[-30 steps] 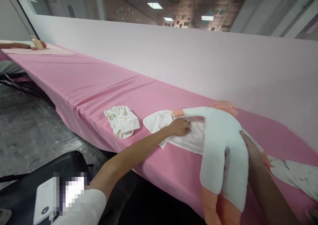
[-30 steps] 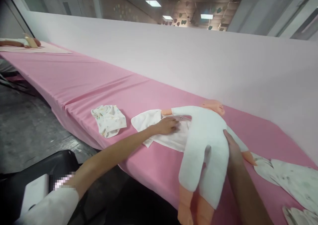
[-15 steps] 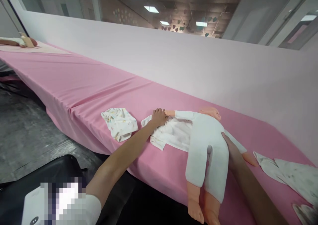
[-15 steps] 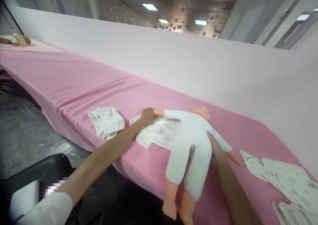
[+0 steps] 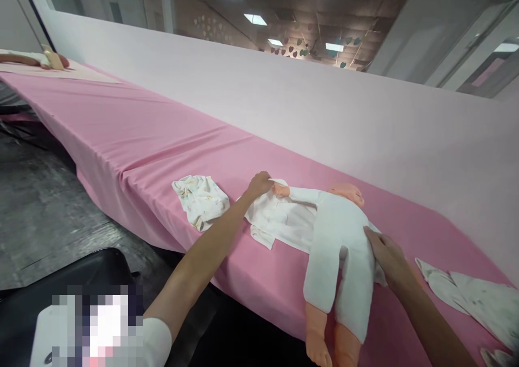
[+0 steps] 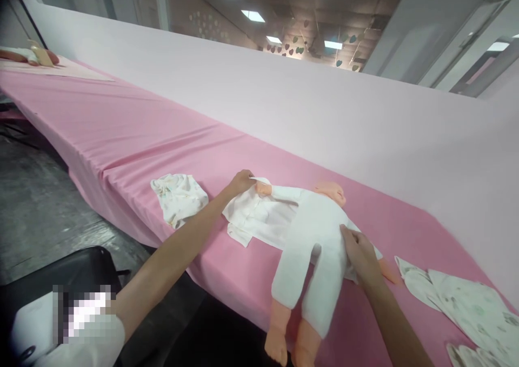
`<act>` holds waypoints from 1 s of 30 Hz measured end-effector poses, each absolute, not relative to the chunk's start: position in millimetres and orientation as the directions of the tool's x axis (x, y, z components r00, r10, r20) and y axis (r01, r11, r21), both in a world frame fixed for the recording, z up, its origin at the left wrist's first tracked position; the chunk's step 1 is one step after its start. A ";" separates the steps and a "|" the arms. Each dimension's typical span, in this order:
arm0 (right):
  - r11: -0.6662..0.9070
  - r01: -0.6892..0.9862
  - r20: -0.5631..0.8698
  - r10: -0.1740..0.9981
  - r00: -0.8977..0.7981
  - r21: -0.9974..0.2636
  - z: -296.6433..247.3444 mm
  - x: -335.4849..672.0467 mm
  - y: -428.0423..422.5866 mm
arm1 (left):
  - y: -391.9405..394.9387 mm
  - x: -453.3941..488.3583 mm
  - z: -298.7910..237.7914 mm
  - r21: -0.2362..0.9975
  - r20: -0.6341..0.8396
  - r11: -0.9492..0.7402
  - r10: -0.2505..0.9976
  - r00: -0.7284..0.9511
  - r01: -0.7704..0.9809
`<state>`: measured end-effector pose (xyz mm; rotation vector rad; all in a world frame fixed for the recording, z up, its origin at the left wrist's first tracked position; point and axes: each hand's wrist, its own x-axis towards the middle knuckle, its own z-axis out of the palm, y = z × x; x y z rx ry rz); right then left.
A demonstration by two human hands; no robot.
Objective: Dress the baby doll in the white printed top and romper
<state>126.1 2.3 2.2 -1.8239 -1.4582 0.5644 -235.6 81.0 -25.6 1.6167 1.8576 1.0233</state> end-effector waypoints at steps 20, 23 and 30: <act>0.470 0.860 0.327 0.859 -0.394 -0.198 43.3 23.0 112.8 | -0.2 -152.6 33.2 0.870 0.197 -0.335 0.909 0.369 0.363; 0.360 0.927 0.365 0.882 -0.300 -0.108 42.4 38.2 120.1 | -7.6 -150.3 13.9 0.813 0.134 -0.332 0.906 0.401 0.479; 0.450 0.891 0.321 0.854 -0.409 -0.062 38.1 52.5 117.9 | -16.1 -149.7 -6.4 0.770 -0.030 -0.309 0.856 0.515 0.558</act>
